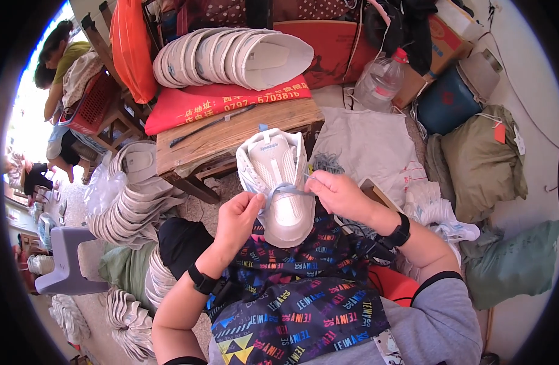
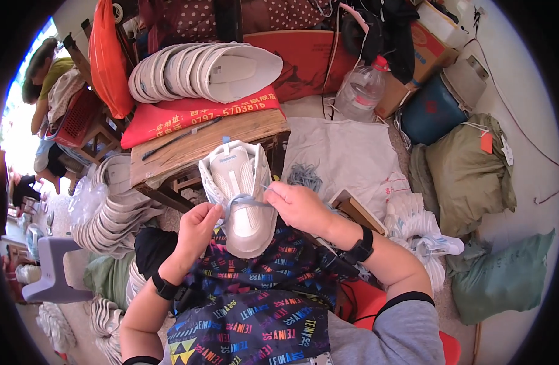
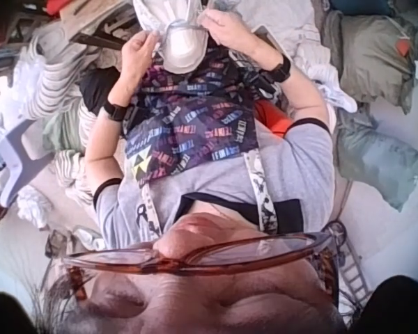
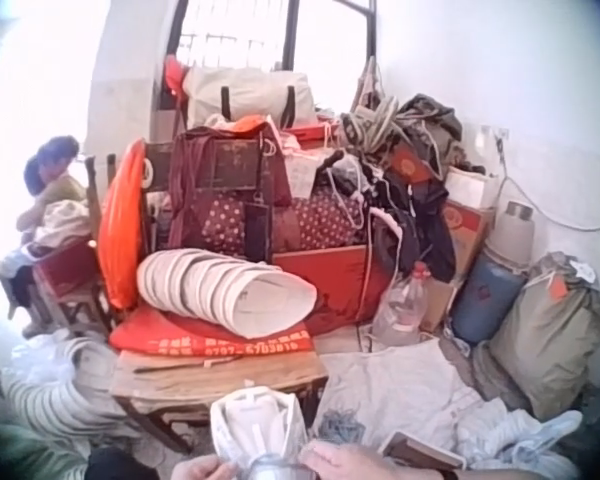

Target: The recorder is lacing up a white athletic shoe in a workshop setting.

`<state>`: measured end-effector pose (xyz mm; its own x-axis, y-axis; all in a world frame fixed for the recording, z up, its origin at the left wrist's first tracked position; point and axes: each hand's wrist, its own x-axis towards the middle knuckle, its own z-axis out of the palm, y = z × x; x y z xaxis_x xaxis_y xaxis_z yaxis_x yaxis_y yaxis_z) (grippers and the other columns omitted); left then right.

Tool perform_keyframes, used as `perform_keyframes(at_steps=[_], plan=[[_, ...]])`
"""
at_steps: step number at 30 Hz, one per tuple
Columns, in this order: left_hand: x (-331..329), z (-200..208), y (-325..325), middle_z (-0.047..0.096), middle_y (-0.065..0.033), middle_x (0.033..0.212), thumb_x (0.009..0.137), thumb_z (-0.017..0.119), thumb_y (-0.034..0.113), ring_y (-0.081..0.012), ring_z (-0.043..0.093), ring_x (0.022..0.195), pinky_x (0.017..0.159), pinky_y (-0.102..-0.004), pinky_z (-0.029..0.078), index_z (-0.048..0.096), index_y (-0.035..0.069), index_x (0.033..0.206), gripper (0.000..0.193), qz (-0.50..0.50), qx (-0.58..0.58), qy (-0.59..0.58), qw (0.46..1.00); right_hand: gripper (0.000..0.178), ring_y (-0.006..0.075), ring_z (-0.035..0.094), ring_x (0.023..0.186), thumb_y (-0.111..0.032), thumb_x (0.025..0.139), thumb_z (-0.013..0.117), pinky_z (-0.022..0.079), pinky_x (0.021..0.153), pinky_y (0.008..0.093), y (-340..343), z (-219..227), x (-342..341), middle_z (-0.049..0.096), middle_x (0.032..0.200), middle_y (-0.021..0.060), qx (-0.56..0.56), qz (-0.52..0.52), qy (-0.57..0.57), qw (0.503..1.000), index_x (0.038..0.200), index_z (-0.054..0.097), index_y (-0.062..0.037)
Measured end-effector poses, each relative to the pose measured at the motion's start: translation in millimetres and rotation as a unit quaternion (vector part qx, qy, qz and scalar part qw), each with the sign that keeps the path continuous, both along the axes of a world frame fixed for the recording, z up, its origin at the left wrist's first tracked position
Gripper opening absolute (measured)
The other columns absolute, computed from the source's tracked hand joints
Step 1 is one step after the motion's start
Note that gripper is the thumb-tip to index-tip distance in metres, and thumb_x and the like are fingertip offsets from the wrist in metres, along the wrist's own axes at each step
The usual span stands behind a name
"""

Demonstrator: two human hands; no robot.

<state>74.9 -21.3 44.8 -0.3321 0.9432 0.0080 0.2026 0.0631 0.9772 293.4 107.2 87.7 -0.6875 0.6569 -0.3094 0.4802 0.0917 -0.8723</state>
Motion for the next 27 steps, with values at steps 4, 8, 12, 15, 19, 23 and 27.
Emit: perform_keyframes(at_steps=[4, 8, 12, 15, 19, 23, 27], plan=[[2.8, 14.3, 0.9, 0.056, 0.0028, 0.064, 0.096, 0.059, 0.020, -0.0014, 0.043, 0.050, 0.045, -0.0210, 0.035, 0.064, 0.001, 0.076, 0.028, 0.006, -0.050, -0.069, 0.996, 0.031, 0.0096, 0.052, 0.056, -0.026, 0.099, 0.051, 0.042, 0.054, 0.0284, 4.1, -12.2, -2.9, 0.054, 0.062, 0.0000, 0.141, 0.033, 0.063, 0.987, 0.082, 0.062, -0.0028], [-0.4, 21.9, 5.4, 0.058, 0.0010, 0.063, 0.095, 0.056, 0.020, -0.0033, 0.045, 0.049, 0.046, -0.0202, 0.034, 0.062, 0.003, 0.073, 0.029, -0.002, -0.117, -0.172, 0.978, 0.031, 0.0354, 0.062, 0.067, -0.027, 0.092, 0.053, 0.047, 0.061, 0.0422, 12.1, -9.7, -9.4, 0.062, 0.069, 0.0158, 0.118, 0.037, 0.051, 0.991, 0.075, 0.060, -0.0024], [-0.7, 17.7, 13.1, 0.057, 0.0032, 0.063, 0.093, 0.060, 0.019, -0.0020, 0.043, 0.048, 0.044, -0.0205, 0.033, 0.061, 0.001, 0.071, 0.028, 0.006, -0.088, -0.159, 0.983, 0.028, 0.0368, 0.062, 0.068, -0.024, 0.089, 0.053, 0.046, 0.061, 0.0453, 15.2, -3.9, -13.8, 0.062, 0.069, 0.0169, 0.314, 0.064, 0.016, 0.947, 0.073, 0.061, -0.0028], [-2.3, 15.9, 17.7, 0.057, 0.0006, 0.060, 0.092, 0.060, 0.019, -0.0046, 0.046, 0.049, 0.046, -0.0240, 0.037, 0.062, 0.002, 0.071, 0.027, 0.004, -0.071, -0.093, 0.993, 0.024, 0.0371, 0.061, 0.067, -0.022, 0.087, 0.053, 0.046, 0.063, 0.0478, 13.3, -0.7, -16.4, 0.062, 0.068, 0.0164, 0.377, 0.088, 0.018, 0.922, 0.074, 0.062, -0.0038], [-12.4, 39.9, 16.5, 0.059, -0.0069, 0.076, 0.083, 0.068, 0.015, -0.0183, 0.056, 0.065, 0.059, -0.0353, 0.047, 0.063, 0.003, 0.077, 0.014, -0.048, -0.047, 0.210, 0.975, 0.019, 0.0311, 0.061, 0.082, -0.025, 0.087, 0.059, 0.044, 0.072, 0.0441, 17.3, 7.8, -8.7, 0.063, 0.080, 0.0117, 0.428, 0.183, -0.088, 0.881, 0.080, 0.061, -0.0072], [-15.9, 80.5, 27.3, 0.055, -0.0104, 0.106, 0.069, 0.077, 0.009, -0.0282, 0.057, 0.090, 0.076, -0.0396, 0.048, 0.060, 0.005, 0.097, 0.033, -0.086, 0.180, 0.496, 0.845, 0.023, 0.0275, 0.059, 0.097, -0.019, 0.080, 0.071, 0.043, 0.080, 0.0435, 17.8, 35.9, -16.6, 0.057, 0.103, 0.0102, 0.496, 0.204, -0.094, 0.839, 0.094, 0.057, -0.0073], [-26.1, 83.9, 37.0, 0.054, -0.0065, 0.102, 0.065, 0.078, 0.010, -0.0292, 0.053, 0.100, 0.085, -0.0405, 0.045, 0.060, 0.010, 0.102, 0.040, -0.211, 0.058, 0.500, 0.838, 0.035, 0.0291, 0.060, 0.097, -0.012, 0.073, 0.076, 0.045, 0.081, 0.0435, 32.8, 52.1, -30.8, 0.053, 0.106, 0.0105, 0.578, 0.189, 0.018, 0.794, 0.100, 0.054, -0.0057]])
